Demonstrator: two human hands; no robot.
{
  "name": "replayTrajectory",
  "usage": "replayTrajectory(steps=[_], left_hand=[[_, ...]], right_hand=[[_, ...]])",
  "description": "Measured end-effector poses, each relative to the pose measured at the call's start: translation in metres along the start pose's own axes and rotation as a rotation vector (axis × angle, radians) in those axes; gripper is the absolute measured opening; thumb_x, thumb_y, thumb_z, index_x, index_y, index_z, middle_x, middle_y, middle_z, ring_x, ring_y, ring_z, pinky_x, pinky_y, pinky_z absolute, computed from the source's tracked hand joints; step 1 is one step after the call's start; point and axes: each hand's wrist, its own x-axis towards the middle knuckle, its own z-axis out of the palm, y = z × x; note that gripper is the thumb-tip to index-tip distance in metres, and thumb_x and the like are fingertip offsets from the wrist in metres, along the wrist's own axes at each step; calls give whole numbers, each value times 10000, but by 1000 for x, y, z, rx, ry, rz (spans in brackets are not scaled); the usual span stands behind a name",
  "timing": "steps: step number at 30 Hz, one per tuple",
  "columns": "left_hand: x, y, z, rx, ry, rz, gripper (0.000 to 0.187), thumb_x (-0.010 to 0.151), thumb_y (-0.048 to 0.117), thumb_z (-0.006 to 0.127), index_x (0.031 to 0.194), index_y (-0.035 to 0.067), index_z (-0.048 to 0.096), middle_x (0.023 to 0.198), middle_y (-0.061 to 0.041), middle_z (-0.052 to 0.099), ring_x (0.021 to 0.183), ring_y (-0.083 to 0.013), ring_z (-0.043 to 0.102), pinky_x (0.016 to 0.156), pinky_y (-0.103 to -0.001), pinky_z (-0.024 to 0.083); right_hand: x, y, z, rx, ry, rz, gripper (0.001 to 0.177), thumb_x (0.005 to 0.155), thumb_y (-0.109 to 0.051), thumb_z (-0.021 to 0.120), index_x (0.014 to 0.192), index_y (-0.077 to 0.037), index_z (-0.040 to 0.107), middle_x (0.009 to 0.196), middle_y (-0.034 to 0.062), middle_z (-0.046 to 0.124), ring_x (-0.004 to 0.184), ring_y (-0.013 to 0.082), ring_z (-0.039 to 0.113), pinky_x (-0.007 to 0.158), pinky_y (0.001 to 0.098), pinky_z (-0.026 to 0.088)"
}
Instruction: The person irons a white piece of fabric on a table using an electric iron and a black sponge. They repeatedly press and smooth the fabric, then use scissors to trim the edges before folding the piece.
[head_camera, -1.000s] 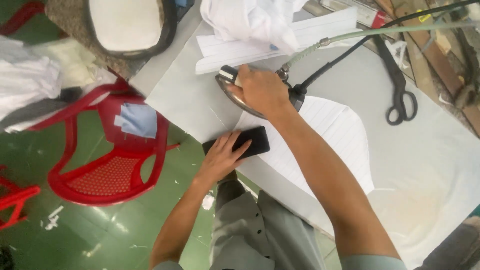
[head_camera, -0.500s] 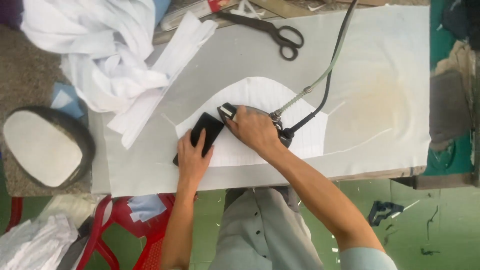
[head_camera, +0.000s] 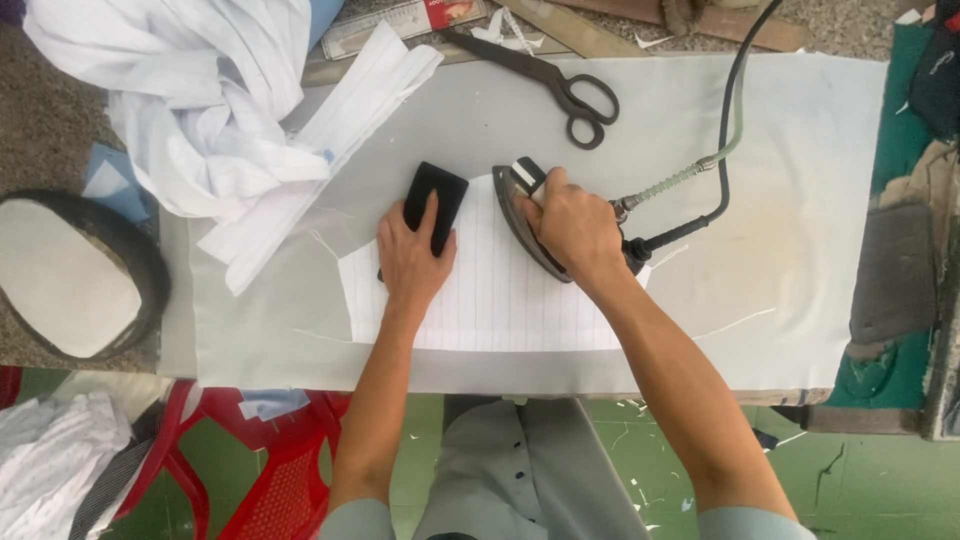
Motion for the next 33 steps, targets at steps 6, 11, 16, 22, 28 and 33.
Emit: replayTrajectory(steps=[6,11,16,22,28,33], left_hand=[[-1,-4,7,8,-28,-28,585,929,490,694,1452,254,577,1304,-156,500,1177,-311,485,997,-444,415],[10,-2,5,-15,76,42,499,978,422,667,1417,193,601,1359,-164,491,1269,-332,456,1065,-483,370],[90,17,33,-153,176,219,375,1019,222,649,1378,117,629,1358,-154,553,1303,-328,499,1095,-484,386],[186,54,89,-140,-240,638,404,1089,321,481,1445,168,595,1575,-120,446,1492,-334,328,1212,-583,228],[240,69,61,134,-730,560,706,1019,587,5,1627,240,95,1707,9,23,1569,-214,-31,1246,-446,-111],[231,39,58,-162,-423,485,554,1154,407,276,1630,141,176,1698,-117,98,1574,-269,79,1301,-487,32]], right_hand=[[32,1,9,-43,41,-12,384,989,-463,617,921,-96,528,636,141,656,631,338,740,558,441,611],[44,-4,1,-16,37,-8,350,985,-412,622,944,-76,532,682,171,679,667,366,747,594,473,618],[30,-5,10,109,47,130,320,979,-365,617,944,-61,522,707,202,685,703,405,745,613,503,614],[2,2,14,130,21,134,342,965,-386,631,946,-59,532,725,198,696,706,386,750,617,480,615],[10,12,62,-15,174,114,455,1028,-482,609,876,-73,479,520,26,532,382,247,525,336,412,429],[25,7,49,-87,232,108,481,1023,-516,628,866,-78,507,507,36,563,372,260,564,300,402,436]])
